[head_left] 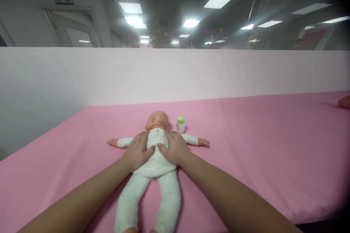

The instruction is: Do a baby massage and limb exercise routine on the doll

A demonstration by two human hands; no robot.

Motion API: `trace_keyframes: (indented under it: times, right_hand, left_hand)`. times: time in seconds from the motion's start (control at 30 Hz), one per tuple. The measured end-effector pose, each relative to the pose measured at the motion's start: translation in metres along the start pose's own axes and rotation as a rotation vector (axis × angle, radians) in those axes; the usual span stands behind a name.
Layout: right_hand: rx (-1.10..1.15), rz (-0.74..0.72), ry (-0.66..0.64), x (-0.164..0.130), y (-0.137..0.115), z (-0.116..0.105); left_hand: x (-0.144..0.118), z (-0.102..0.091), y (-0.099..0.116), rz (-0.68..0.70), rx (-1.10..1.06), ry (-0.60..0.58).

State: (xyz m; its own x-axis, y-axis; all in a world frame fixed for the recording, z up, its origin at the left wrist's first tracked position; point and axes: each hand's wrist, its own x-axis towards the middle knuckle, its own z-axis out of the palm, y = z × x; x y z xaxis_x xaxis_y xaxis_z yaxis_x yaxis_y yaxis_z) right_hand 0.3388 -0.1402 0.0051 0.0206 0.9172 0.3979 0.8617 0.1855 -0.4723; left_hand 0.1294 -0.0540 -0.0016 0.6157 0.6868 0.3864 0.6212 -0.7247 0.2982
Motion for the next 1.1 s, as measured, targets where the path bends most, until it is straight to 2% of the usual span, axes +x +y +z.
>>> trace_keyframes:
  times: [0.1, 0.23, 0.3, 0.37, 0.43, 0.53, 0.67, 0.8, 0.9, 1.1]
  right_hand:
    - [-0.059, -0.019, 0.042, -0.003, -0.003, -0.009]
    - [-0.019, 0.068, -0.071, -0.006, -0.001, -0.019]
    - [0.038, 0.101, -0.116, -0.006, 0.002, -0.020]
    - [0.098, 0.098, -0.126, -0.006, 0.005, -0.017]
    - [0.147, 0.083, -0.124, -0.005, 0.008, -0.013]
    - [0.209, 0.074, -0.147, -0.005, 0.010, -0.004]
    - [0.284, 0.061, -0.171, -0.007, 0.012, 0.001]
    - [0.301, 0.019, -0.145, -0.010, 0.011, -0.001]
    - [0.267, -0.027, -0.115, -0.013, 0.006, -0.004]
    - [0.241, -0.130, -0.011, -0.016, -0.001, -0.005]
  left_hand:
    - [-0.001, 0.006, -0.008, -0.016, 0.016, 0.090]
    - [-0.006, 0.003, -0.007, -0.034, 0.073, 0.217]
    - [-0.009, -0.004, -0.003, -0.127, 0.093, 0.253]
    - [-0.012, -0.013, 0.002, -0.291, 0.082, 0.220]
    - [-0.014, -0.021, 0.006, -0.468, 0.047, 0.130]
    - [-0.013, -0.025, 0.010, -0.606, -0.054, 0.054]
    - [-0.012, -0.019, 0.015, -0.551, -0.309, 0.092]
    - [-0.016, -0.019, 0.023, -0.439, -0.420, 0.065]
    - [-0.018, -0.023, 0.027, -0.386, -0.397, 0.058]
    - [-0.019, -0.026, 0.036, -0.296, -0.187, 0.155]
